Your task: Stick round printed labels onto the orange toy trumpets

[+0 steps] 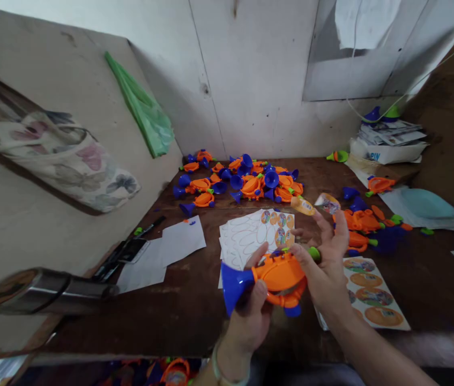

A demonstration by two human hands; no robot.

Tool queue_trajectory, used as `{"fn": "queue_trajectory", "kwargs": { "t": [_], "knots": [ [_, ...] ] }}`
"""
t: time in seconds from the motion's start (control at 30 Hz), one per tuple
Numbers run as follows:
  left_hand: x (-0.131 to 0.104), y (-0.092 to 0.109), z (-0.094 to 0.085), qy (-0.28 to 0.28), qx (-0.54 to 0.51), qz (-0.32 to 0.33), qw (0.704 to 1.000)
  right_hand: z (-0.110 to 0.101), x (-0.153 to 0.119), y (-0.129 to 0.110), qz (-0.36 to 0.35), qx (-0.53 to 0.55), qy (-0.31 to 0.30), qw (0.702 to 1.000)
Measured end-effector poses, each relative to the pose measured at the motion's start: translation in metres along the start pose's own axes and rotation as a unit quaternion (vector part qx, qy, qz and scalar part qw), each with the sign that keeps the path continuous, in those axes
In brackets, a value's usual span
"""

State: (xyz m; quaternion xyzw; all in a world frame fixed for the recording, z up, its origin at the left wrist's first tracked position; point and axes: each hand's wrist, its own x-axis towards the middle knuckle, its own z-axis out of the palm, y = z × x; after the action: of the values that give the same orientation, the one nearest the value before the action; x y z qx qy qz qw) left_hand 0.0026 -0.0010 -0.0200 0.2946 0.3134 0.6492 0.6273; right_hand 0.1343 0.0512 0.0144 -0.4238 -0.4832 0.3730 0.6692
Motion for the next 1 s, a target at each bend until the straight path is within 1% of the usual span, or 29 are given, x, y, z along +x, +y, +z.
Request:
{"fn": "queue_trajectory", "kwargs": {
  "t": [0.07, 0.1, 0.17, 0.23, 0.33, 0.4, 0.5, 0.57, 0.67, 0.77, 0.9, 1.0],
  "knots": [
    [0.003, 0.001, 0.000, 0.018, 0.008, 0.022, 1.000, -0.005, 0.005, 0.000, -0.069, -0.042, 0.019, 0.997],
    [0.004, 0.002, -0.001, 0.028, 0.013, 0.036, 0.999, -0.008, 0.007, -0.002, -0.091, -0.051, 0.032, 0.994],
    [0.006, 0.002, -0.002, 0.030, 0.019, 0.056, 0.998, -0.012, 0.008, -0.009, -0.103, -0.043, 0.042, 0.993],
    [0.006, -0.001, -0.001, 0.013, 0.031, 0.070, 0.997, -0.012, 0.004, -0.018, -0.084, -0.018, 0.024, 0.996],
    [0.003, -0.010, 0.000, 0.000, 0.060, 0.104, 0.993, -0.006, -0.010, -0.027, -0.052, 0.007, -0.016, 0.998],
    [0.000, -0.014, 0.001, -0.008, 0.076, 0.132, 0.988, -0.001, -0.018, -0.027, -0.049, 0.010, -0.033, 0.998],
    [-0.002, -0.013, 0.002, -0.027, 0.107, 0.168, 0.980, 0.004, -0.027, -0.025, -0.061, -0.001, -0.045, 0.997],
    [-0.001, -0.011, 0.005, -0.024, 0.130, 0.190, 0.973, 0.005, -0.029, -0.024, -0.065, -0.003, -0.049, 0.997],
    [0.003, -0.010, 0.009, 0.002, 0.160, 0.221, 0.962, 0.005, -0.031, -0.024, -0.066, 0.004, -0.055, 0.996],
    [0.006, -0.013, 0.012, 0.025, 0.174, 0.224, 0.959, 0.003, -0.032, -0.026, -0.057, 0.003, -0.058, 0.997],
    [0.006, -0.015, 0.014, 0.030, 0.175, 0.223, 0.958, 0.000, -0.032, -0.026, -0.047, -0.013, -0.059, 0.997],
    [0.004, -0.014, 0.014, 0.040, 0.191, 0.208, 0.959, -0.001, -0.032, -0.026, -0.045, -0.013, -0.057, 0.997]
  ]
}}
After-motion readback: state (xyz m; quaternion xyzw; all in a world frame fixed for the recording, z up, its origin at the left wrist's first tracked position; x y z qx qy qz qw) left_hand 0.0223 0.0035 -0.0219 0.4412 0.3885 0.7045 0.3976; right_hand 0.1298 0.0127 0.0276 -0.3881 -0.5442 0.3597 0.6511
